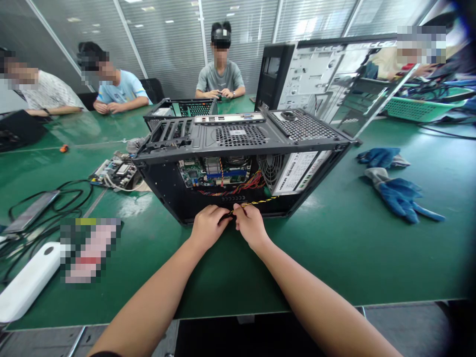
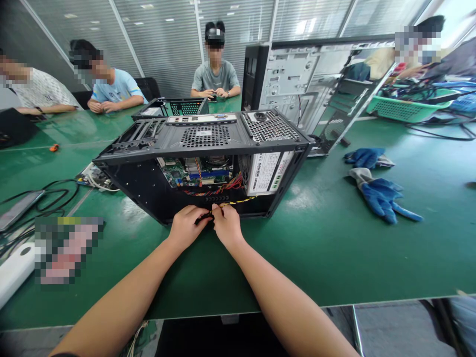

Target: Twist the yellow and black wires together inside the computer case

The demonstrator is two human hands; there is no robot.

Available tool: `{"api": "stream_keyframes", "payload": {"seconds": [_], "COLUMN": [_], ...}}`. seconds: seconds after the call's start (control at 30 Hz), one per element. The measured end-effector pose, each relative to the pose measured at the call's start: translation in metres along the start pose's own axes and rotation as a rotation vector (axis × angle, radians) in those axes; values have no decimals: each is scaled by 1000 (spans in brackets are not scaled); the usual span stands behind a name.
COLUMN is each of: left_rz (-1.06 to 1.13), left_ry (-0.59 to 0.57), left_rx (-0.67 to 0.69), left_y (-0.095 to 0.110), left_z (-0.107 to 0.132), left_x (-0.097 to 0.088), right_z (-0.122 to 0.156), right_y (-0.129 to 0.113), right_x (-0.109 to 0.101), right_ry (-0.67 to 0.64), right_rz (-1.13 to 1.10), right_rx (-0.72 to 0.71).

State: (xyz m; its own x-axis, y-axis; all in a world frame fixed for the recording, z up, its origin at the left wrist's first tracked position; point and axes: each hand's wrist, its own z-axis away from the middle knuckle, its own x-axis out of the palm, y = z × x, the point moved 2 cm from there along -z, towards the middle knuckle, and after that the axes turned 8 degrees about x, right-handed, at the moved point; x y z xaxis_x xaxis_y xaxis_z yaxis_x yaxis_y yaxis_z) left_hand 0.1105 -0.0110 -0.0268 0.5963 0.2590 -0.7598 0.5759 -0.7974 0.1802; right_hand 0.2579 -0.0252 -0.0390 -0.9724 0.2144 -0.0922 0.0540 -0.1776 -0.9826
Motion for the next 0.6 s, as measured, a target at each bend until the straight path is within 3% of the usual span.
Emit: {"api": "stream_keyframes", "payload": {"seconds": [0.6], "left_rz": [97], "left_ry": [-28], "left_rx": [-57], "left_y": [5], "left_z": [-3], "left_x": [-4], "right_z": [1], "right_y": [-1], "right_x": [1], "right_ry": [-8], "right_rz": [-31], "right_rx": [-3]}}
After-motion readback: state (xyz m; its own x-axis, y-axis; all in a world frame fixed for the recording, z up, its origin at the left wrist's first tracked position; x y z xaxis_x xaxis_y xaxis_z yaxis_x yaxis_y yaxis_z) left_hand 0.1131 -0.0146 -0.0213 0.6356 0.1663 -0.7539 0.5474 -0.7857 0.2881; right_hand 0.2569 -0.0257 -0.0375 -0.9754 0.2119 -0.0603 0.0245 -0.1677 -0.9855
